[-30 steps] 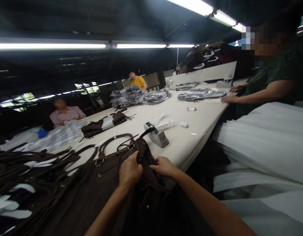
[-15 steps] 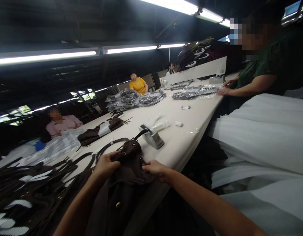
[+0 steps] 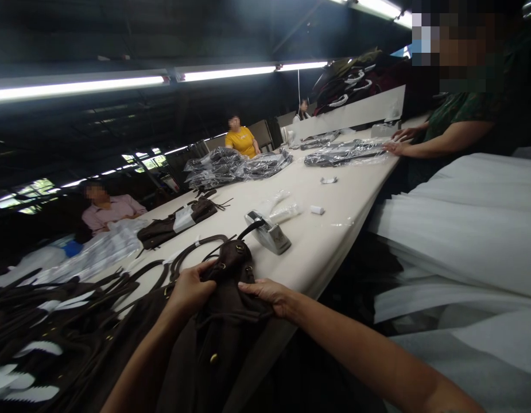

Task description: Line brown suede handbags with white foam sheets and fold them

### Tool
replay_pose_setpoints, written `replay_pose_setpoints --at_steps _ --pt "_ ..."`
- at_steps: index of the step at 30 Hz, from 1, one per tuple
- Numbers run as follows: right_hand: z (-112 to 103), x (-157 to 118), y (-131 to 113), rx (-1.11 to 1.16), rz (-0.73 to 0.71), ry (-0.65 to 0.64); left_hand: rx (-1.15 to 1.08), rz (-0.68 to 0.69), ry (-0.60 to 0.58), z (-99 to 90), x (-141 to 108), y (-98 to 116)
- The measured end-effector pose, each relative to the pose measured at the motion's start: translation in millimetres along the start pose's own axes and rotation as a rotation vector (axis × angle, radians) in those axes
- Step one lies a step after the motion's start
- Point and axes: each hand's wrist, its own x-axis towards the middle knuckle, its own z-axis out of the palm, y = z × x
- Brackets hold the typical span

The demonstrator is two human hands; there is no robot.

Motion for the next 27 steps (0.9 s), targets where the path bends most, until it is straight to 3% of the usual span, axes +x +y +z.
replay_pose_setpoints --at_steps 2,4,6,7,10,13,15,18,20,21,22,24,27 --pt "-1.9 -5.8 -12.7 -0.299 -0.143 0.06 0.038 0.005 -0.012 -6.0 2.5 -4.0" --pt "-1.8 -8.6 -25.4 -0.804 -0.373 0.197 0.099 0.033 -0.009 -9.6 5.2 -7.1" --pt "1.8 -6.4 -31.7 -1.289 -0.519 0.346 0.16 0.061 0.038 -3.0 6.2 -8.0" --pt "4.2 -3.5 -30.8 -1.443 -0.525 0.397 0.182 0.067 0.078 5.6 5.3 -7.5" --pt "7.1 4.9 -13.9 -1.577 -0.412 0.459 0.215 0.072 0.166 49.0 -4.5 -2.4" --pt "-3.7 0.7 3.5 -1.589 -0.337 0.502 0.195 0.079 0.153 94.4 -19.9 3.8" --pt "-13.9 -10.5 2.2 -1.6 -0.332 0.558 0.181 0.075 0.144 110.5 -27.5 5.2" --pt "-20.3 -25.8 -19.0 -1.499 -0.603 0.697 0.174 0.068 0.152 111.6 -32.0 3.1" --pt "-16.2 -24.6 -35.1 -1.234 -0.844 0.72 0.175 0.068 0.167 105.6 -32.3 1.4" --pt "-12.3 -19.4 -40.4 -1.029 -0.88 0.685 0.175 0.069 0.173 102.8 -32.2 0.8" --pt "-7.6 -11.4 -42.5 -0.78 -0.833 0.602 0.174 0.073 0.179 100.9 -31.8 0.2" --pt "2.5 9.3 -36.3 -0.3 -0.589 0.366 0.164 0.079 0.194 99.5 -30.2 -2.1" --pt "13.0 37.9 -8.1 0.021 -0.315 0.114 0.118 0.054 0.202 101.1 -24.7 -11.2"
